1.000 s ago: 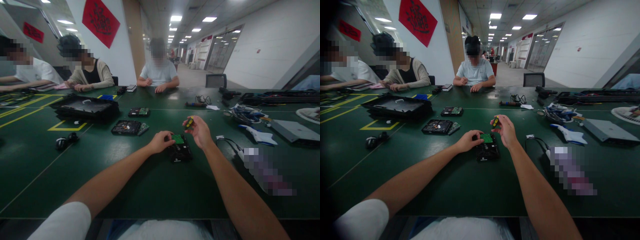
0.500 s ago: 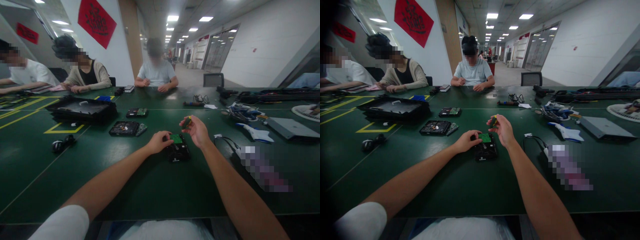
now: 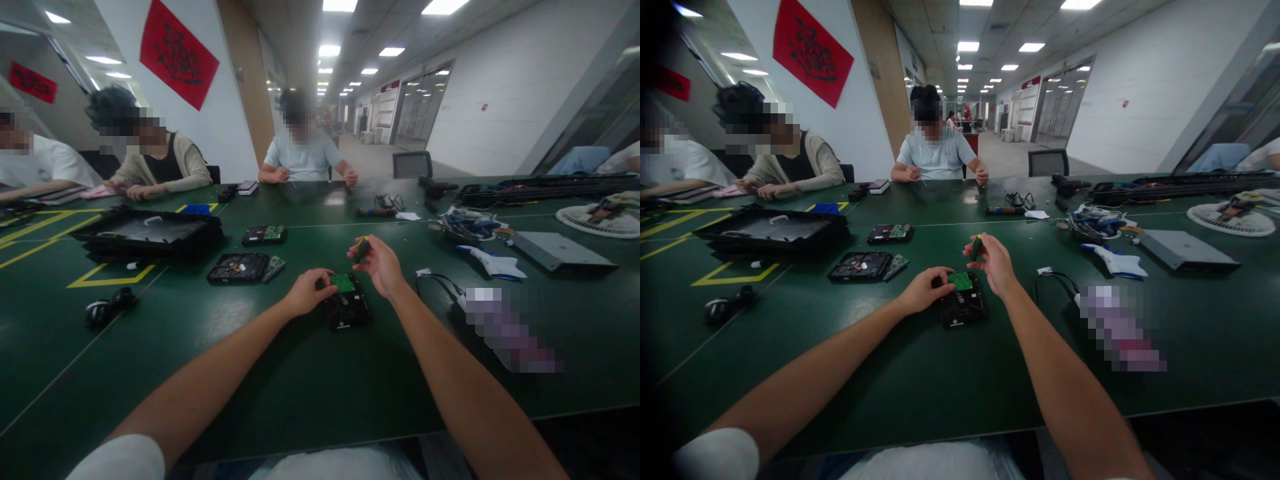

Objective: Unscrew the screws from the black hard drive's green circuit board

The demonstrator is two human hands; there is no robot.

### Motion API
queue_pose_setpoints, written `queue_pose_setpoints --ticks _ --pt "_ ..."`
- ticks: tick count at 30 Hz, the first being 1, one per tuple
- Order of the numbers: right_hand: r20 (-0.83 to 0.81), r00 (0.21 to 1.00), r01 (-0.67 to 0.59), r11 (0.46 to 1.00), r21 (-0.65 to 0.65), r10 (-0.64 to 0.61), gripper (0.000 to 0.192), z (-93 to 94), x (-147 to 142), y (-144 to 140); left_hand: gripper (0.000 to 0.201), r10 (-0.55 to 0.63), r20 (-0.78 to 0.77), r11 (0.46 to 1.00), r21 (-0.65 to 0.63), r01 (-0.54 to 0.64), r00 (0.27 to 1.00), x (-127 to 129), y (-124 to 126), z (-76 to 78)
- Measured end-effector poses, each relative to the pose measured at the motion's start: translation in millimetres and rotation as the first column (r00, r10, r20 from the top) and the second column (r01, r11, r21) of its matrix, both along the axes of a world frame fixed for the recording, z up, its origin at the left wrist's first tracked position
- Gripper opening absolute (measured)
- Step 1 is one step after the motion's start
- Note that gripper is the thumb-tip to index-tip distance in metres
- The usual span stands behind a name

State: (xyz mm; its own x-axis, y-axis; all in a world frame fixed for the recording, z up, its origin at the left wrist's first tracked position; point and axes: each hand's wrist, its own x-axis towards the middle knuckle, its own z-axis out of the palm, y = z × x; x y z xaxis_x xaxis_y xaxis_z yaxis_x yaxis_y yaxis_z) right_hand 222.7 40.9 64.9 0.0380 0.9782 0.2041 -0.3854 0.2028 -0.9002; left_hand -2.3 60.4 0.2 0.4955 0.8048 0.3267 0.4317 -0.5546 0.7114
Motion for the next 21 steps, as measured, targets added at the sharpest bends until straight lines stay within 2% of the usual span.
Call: queue_pose_setpoints --ticks 6,15,21 --pt "0.062 0.997 0.033 0.999 0.036 -0.035 0.034 1.4 0.6 -1.9 0.021 0.009 -0.007 1.0 -0.005 -0.009 1.0 0.1 2.4 -3.1" --pt "-0.032 0.999 -0.017 1.0 -0.001 0.017 0.039 0.2 -0.5 0.0 0.021 0.0 0.002 1.0 -0.003 0.0 1.0 1.0 6.0 -7.0" --pt "0.024 0.999 0.021 0.999 0.028 -0.022 0.03 1.8 -1.2 -2.4 0.021 0.001 0.013 1.0 0.008 -0.001 1.0 1.1 6.6 -8.9"
